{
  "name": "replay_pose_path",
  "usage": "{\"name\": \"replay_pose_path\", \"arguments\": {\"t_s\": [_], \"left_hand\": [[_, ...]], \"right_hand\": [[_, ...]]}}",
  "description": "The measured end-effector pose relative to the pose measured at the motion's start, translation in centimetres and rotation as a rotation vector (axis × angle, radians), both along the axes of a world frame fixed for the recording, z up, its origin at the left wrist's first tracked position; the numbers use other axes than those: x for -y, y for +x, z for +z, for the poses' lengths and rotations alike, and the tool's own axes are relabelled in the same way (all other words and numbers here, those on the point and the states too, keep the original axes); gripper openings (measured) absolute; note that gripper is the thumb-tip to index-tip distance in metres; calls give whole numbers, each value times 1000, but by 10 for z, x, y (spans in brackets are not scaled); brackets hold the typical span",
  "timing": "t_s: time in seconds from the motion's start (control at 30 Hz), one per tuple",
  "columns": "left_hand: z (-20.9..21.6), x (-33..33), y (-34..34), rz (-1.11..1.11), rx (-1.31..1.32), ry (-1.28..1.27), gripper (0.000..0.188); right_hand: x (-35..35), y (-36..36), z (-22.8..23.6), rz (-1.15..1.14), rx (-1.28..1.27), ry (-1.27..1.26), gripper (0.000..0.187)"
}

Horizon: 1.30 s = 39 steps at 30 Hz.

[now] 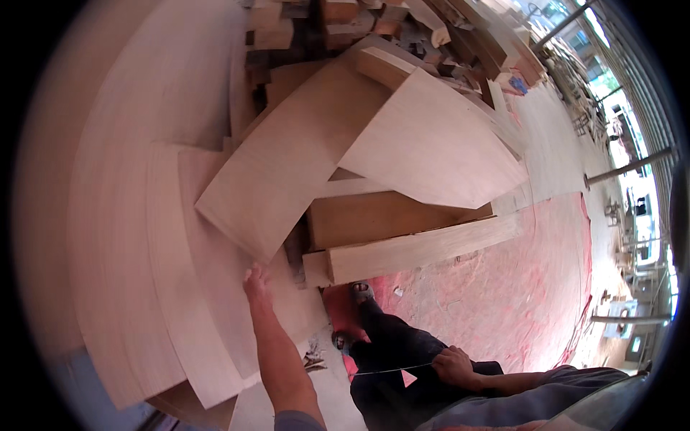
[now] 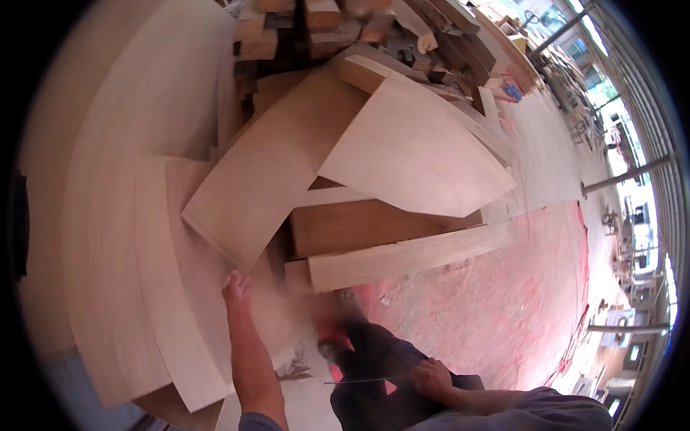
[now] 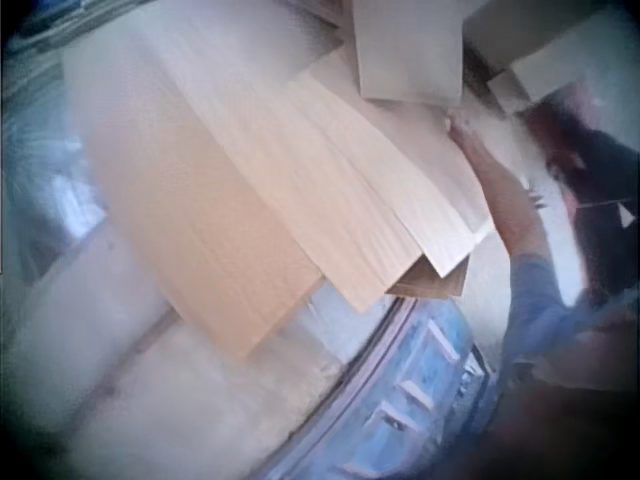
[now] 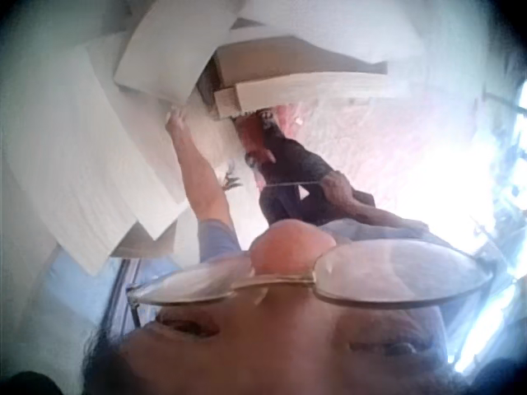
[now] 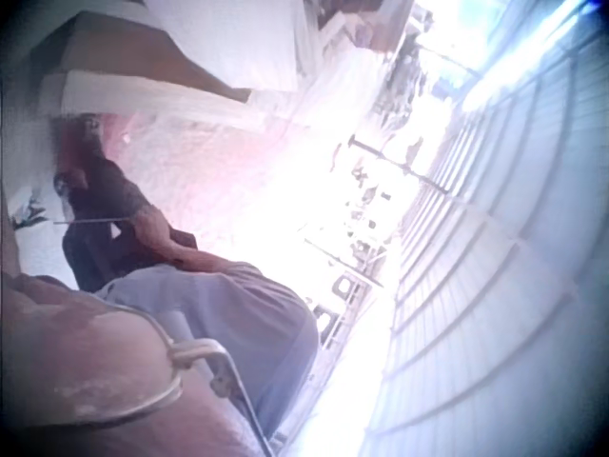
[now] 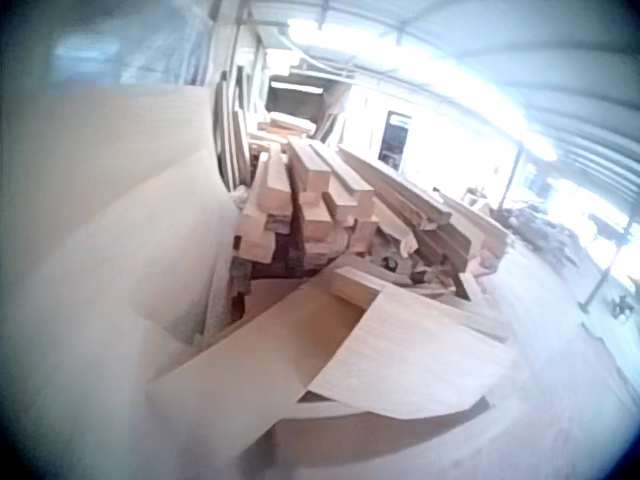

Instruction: The person picks up a long piece of wood and places it on a table saw. They then walk to a large pile of lumber, pick up a tape measure, and measure several pieces of wood one by one, placing them back on the pile after inspection.

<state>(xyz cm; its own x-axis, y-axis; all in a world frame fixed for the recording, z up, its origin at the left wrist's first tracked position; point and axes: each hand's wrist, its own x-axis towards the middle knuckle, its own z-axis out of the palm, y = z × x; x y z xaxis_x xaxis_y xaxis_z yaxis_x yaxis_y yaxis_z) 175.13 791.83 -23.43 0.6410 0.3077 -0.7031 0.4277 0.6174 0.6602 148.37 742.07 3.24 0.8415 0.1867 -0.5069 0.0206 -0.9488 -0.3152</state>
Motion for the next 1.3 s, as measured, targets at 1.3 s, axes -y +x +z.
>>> {"name": "replay_pose_path", "arguments": {"t_s": [1.3], "left_hand": [[120,34,57,-158,-352,252,11]], "right_hand": [[207,559,112,-258,481,-300,60]]}}
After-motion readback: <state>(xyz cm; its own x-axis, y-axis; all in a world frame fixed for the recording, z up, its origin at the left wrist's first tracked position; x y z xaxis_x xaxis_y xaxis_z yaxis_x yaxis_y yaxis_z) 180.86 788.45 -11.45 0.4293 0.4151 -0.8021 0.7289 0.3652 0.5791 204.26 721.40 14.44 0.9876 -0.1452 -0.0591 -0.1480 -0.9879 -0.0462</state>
